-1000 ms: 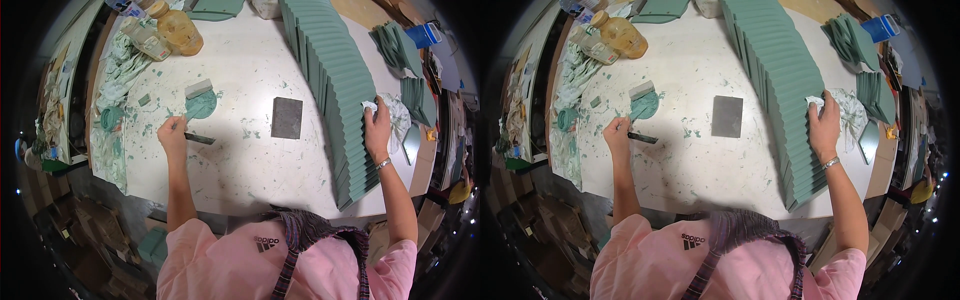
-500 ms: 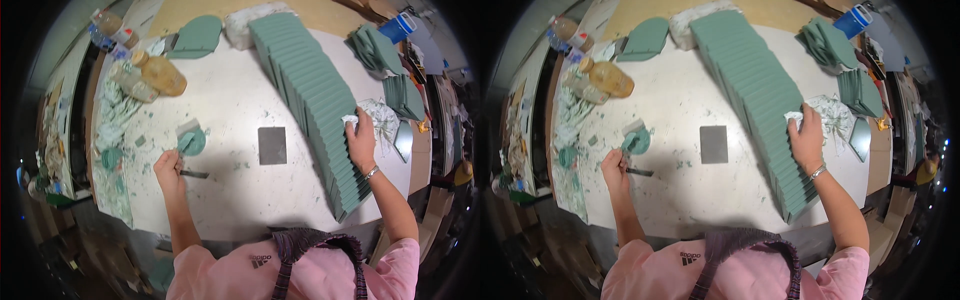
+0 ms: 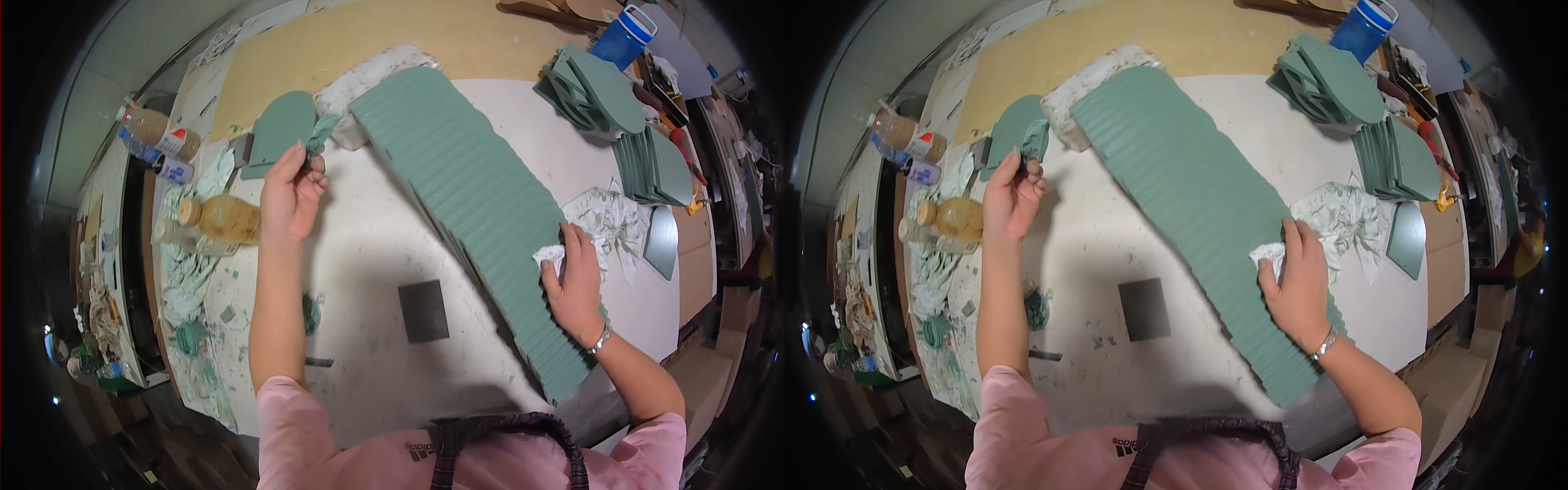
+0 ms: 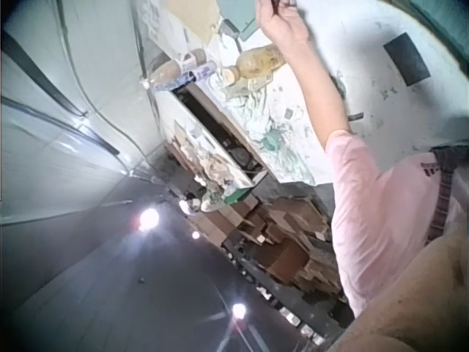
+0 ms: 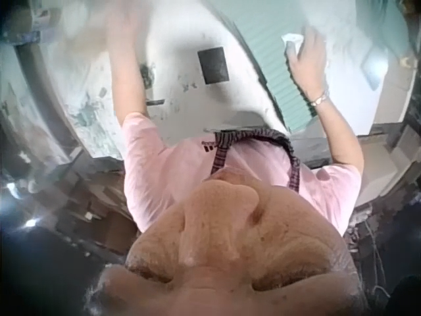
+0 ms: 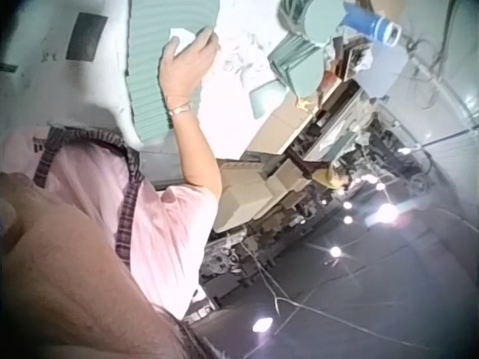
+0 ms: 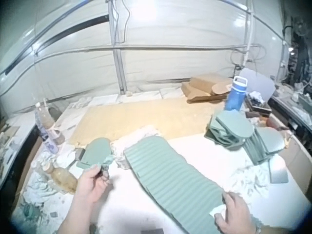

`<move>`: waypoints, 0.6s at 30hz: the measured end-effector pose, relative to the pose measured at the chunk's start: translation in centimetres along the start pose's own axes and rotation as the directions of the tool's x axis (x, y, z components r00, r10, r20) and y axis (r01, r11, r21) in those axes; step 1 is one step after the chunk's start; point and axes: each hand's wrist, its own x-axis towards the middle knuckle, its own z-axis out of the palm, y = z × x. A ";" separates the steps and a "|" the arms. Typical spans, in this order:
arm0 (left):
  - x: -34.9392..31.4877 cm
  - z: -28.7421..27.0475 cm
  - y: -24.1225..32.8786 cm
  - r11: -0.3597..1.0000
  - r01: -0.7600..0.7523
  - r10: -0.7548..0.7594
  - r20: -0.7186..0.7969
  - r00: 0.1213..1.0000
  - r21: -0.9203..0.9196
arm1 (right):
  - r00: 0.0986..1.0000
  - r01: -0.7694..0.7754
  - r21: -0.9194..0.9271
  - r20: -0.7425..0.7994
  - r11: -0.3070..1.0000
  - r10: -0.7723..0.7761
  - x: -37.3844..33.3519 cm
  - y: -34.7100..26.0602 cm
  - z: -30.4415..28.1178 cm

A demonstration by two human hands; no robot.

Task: The person wipes and cleans green foam parts at a workshop table. The person uses a cloth to wipe down the stacked foam objects, occasionally handling individual pieces to clean their edges and surfaces before placing them back into a stack.

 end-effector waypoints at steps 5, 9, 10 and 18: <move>6.9 1.7 1.1 0.952 -0.051 0.038 0.051 0.998 0.301 | 0.999 -0.011 -0.006 0.031 1.000 0.011 0.2 -0.5 -0.5; 10.0 3.7 0.4 0.797 -0.206 0.208 0.063 0.976 0.567 | 0.998 -0.007 -0.009 0.059 1.000 0.007 0.4 -0.1 -0.6; 10.5 4.0 0.2 0.797 -0.202 0.205 0.060 0.977 0.570 | 0.998 -0.004 -0.010 0.070 1.000 0.005 0.5 -0.1 -0.5; 12.2 5.9 0.4 0.252 -0.438 0.381 0.327 0.865 0.863 | 0.996 -0.007 0.017 0.091 1.000 0.006 0.5 0.0 -0.5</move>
